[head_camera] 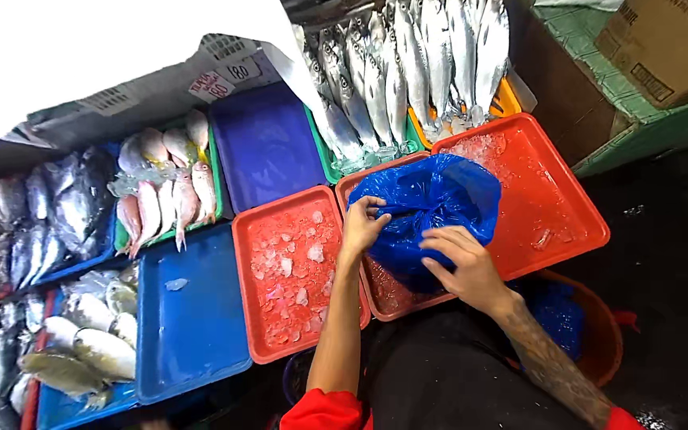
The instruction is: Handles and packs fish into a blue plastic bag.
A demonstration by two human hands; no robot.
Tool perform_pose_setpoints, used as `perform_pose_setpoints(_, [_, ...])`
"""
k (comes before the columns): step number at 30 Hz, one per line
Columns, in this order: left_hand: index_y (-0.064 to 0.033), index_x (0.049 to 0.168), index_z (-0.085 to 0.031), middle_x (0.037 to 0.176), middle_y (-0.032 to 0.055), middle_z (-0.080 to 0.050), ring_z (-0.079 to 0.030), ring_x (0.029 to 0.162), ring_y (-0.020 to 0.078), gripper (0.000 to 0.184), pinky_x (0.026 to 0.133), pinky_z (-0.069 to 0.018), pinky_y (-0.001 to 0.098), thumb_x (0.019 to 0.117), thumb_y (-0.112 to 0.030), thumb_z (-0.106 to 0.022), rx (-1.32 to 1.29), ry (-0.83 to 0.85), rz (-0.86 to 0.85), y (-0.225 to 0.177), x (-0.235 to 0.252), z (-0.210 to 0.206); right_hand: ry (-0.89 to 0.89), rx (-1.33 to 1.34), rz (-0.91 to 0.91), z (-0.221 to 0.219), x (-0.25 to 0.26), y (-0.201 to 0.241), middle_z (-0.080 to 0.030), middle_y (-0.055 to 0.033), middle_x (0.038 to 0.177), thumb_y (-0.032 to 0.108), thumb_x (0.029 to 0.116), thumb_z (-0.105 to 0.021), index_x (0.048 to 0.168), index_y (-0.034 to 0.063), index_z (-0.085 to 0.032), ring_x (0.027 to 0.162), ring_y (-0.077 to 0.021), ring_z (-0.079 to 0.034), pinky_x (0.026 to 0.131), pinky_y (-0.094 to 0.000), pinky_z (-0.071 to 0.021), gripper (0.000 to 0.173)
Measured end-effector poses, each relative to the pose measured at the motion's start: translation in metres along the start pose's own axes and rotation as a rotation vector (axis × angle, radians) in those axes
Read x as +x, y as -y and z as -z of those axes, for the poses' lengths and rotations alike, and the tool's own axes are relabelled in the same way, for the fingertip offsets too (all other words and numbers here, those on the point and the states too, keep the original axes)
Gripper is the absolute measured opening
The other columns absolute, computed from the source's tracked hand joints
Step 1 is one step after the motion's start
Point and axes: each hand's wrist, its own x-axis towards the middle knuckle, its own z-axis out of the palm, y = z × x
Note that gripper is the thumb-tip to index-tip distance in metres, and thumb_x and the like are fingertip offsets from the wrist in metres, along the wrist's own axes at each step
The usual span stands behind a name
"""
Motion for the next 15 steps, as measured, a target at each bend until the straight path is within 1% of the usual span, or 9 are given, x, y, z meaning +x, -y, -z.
perform_pose_setpoints(1, [-0.0032, 0.12, -0.068, 0.098, 0.0135, -0.073, -0.07, 0.083, 0.0257, 0.032, 0.08, -0.0578, 0.0489, 0.09, -0.009, -0.075, 0.118, -0.034, 0.004, -0.001, -0.006, 0.002, 0.08, -0.039, 0.0, -0.017, 0.015, -0.002, -0.063, -0.0063, 0.14, 0.019, 0.0964, -0.068, 0.123, 0.0115, -0.073, 0.134, -0.0259, -0.055, 0.112, -0.0454, -0.0472, 0.028])
perform_pose_setpoints(2, [-0.0029, 0.12, -0.068, 0.097, 0.0142, -0.072, -0.069, 0.086, 0.0291, 0.031, 0.082, -0.0559, 0.0525, 0.09, -0.008, -0.074, 0.204, -0.059, -0.001, -0.001, -0.012, 0.004, 0.145, -0.083, -0.011, -0.033, 0.027, -0.004, -0.059, -0.0078, 0.146, 0.014, 0.0942, -0.07, 0.132, 0.0117, -0.068, 0.138, -0.0297, -0.052, 0.113, -0.0496, -0.045, 0.038])
perform_pose_setpoints(3, [-0.0027, 0.119, -0.069, 0.095, 0.015, -0.072, -0.069, 0.087, 0.0316, 0.028, 0.082, -0.0555, 0.0548, 0.0913, -0.007, -0.072, 0.255, -0.086, -0.033, 0.0, -0.019, 0.006, 0.183, -0.128, -0.024, -0.046, 0.037, -0.006, -0.059, -0.0093, 0.146, 0.009, 0.0917, -0.072, 0.137, 0.0111, -0.065, 0.135, -0.0325, -0.053, 0.111, -0.053, -0.0448, 0.046])
perform_pose_setpoints(5, [-0.0033, 0.111, -0.07, 0.092, 0.0171, -0.071, -0.068, 0.084, 0.0341, 0.015, 0.078, -0.0542, 0.0561, 0.0968, -0.009, -0.067, 0.255, -0.152, -0.156, 0.002, -0.031, 0.01, 0.204, -0.198, -0.056, -0.061, 0.045, -0.005, -0.068, -0.0131, 0.129, 0.006, 0.0899, -0.073, 0.139, 0.0099, -0.063, 0.123, -0.0362, -0.061, 0.104, -0.0587, -0.0462, 0.05])
perform_pose_setpoints(7, [-0.0056, 0.111, -0.07, 0.091, 0.0158, -0.069, -0.066, 0.08, 0.0319, 0.014, 0.074, -0.0539, 0.0533, 0.1019, -0.013, -0.062, 0.196, -0.192, -0.229, 0.005, -0.031, 0.01, 0.221, -0.259, -0.096, -0.062, 0.04, -0.004, -0.072, -0.0128, 0.115, 0.013, 0.0931, -0.07, 0.132, 0.0098, -0.067, 0.113, -0.0358, -0.064, 0.101, -0.0603, -0.0449, 0.039])
perform_pose_setpoints(9, [-0.0073, 0.114, -0.066, 0.092, 0.0136, -0.07, -0.069, 0.076, 0.0278, 0.016, 0.068, -0.0578, 0.0483, 0.1051, -0.017, -0.058, 0.096, -0.192, -0.25, 0.009, -0.028, 0.006, 0.228, -0.287, -0.137, -0.061, 0.031, -0.004, -0.07, -0.0104, 0.103, 0.021, 0.0967, -0.067, 0.113, 0.0083, -0.073, 0.105, -0.0331, -0.063, 0.097, -0.0586, -0.0436, 0.022])
perform_pose_setpoints(10, [-0.0069, 0.115, -0.064, 0.092, 0.0137, -0.071, -0.069, 0.076, 0.0276, 0.016, 0.068, -0.0581, 0.0477, 0.1058, -0.018, -0.056, 0.038, -0.188, -0.24, 0.009, -0.025, 0.003, 0.23, -0.296, -0.152, -0.06, 0.027, -0.005, -0.07, -0.0091, 0.1, 0.024, 0.098, -0.065, 0.107, 0.0086, -0.074, 0.103, -0.0318, -0.062, 0.096, -0.0576, -0.0432, 0.02])
perform_pose_setpoints(12, [-0.0053, 0.112, -0.061, 0.087, 0.0131, -0.069, -0.067, 0.072, 0.0266, 0.016, 0.066, -0.0565, 0.0463, 0.1055, -0.017, -0.054, -0.037, -0.207, -0.178, 0.009, -0.015, -0.007, 0.232, -0.302, -0.168, -0.061, 0.023, -0.006, -0.069, -0.0075, 0.099, 0.027, 0.0988, -0.064, 0.106, 0.0107, -0.074, 0.102, -0.0308, -0.062, 0.094, -0.0569, -0.0431, 0.021])
perform_pose_setpoints(15, [0.0002, 0.112, -0.061, 0.087, 0.0145, -0.064, -0.063, 0.079, 0.0265, 0.017, 0.076, -0.0518, 0.0476, 0.1034, -0.011, -0.052, -0.109, -0.239, 0.011, 0.007, 0.012, -0.019, 0.202, -0.285, -0.142, -0.065, 0.021, -0.007, -0.065, -0.0067, 0.11, 0.03, 0.0984, -0.059, 0.107, 0.0133, -0.075, 0.107, -0.0312, -0.057, 0.09, -0.0539, -0.0433, 0.024])
